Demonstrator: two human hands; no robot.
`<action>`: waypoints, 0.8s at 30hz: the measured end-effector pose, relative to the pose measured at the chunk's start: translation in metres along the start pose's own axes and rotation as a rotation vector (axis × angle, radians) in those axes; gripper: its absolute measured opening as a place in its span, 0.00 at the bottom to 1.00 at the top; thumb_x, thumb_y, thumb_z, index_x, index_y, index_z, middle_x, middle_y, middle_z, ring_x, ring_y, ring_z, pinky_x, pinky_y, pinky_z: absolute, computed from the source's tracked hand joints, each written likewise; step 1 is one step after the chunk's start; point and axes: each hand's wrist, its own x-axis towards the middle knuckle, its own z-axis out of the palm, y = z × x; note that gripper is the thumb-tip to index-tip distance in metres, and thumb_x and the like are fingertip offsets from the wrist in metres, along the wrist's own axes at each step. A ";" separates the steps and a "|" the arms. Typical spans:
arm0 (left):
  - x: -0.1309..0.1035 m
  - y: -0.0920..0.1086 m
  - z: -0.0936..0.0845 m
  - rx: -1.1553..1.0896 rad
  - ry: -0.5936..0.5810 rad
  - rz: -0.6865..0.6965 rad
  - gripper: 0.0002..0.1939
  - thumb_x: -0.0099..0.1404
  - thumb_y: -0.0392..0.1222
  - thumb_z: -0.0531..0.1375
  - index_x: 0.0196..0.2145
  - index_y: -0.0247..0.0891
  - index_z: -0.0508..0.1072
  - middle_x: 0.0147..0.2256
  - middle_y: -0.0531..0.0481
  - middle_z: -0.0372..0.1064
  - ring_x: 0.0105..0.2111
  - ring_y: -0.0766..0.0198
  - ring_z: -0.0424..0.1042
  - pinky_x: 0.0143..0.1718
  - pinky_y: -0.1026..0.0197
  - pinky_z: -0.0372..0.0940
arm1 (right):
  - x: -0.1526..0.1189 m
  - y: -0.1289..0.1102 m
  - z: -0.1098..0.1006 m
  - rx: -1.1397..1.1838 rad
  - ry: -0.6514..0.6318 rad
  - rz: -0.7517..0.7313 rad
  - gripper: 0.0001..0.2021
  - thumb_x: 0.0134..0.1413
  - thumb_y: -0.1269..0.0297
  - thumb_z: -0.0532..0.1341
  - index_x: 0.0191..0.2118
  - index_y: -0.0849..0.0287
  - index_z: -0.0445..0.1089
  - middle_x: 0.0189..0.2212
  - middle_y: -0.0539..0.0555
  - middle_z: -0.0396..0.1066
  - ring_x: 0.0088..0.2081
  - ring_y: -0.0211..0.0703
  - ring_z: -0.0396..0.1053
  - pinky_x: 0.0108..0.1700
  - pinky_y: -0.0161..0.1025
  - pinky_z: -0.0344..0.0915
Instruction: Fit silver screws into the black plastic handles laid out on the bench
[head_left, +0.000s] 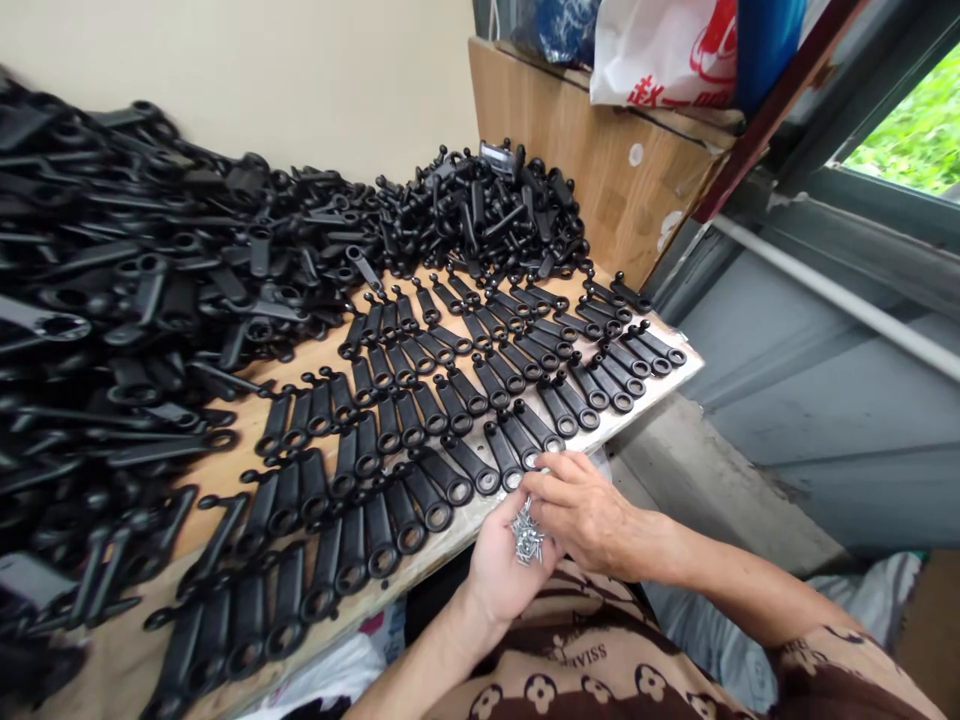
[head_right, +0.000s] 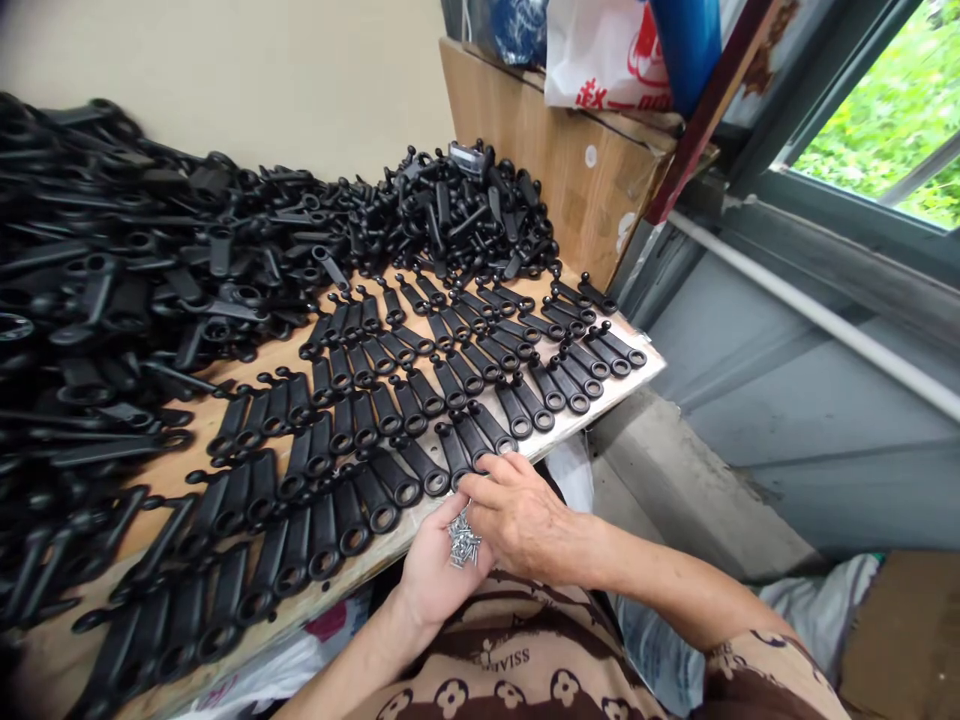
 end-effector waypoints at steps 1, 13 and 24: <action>0.000 0.000 0.000 -0.003 0.000 0.000 0.10 0.61 0.36 0.50 0.29 0.32 0.70 0.27 0.51 0.72 0.29 0.70 0.70 0.34 0.67 0.62 | 0.000 -0.001 -0.002 -0.004 -0.003 0.007 0.06 0.52 0.71 0.52 0.28 0.62 0.64 0.41 0.58 0.62 0.46 0.48 0.53 0.43 0.46 0.55; -0.009 -0.003 -0.001 -0.050 -0.043 0.015 0.10 0.61 0.36 0.49 0.31 0.32 0.70 0.27 0.52 0.72 0.29 0.71 0.70 0.35 0.68 0.62 | -0.001 -0.013 -0.003 0.043 0.071 -0.056 0.06 0.52 0.72 0.50 0.28 0.63 0.63 0.43 0.58 0.63 0.46 0.48 0.55 0.45 0.48 0.55; -0.016 -0.010 -0.001 -0.066 -0.184 0.026 0.13 0.62 0.42 0.49 0.33 0.31 0.69 0.29 0.48 0.70 0.32 0.65 0.68 0.42 0.58 0.60 | 0.001 0.003 -0.011 0.436 0.259 0.067 0.07 0.52 0.74 0.51 0.32 0.61 0.65 0.45 0.57 0.60 0.48 0.45 0.56 0.51 0.48 0.53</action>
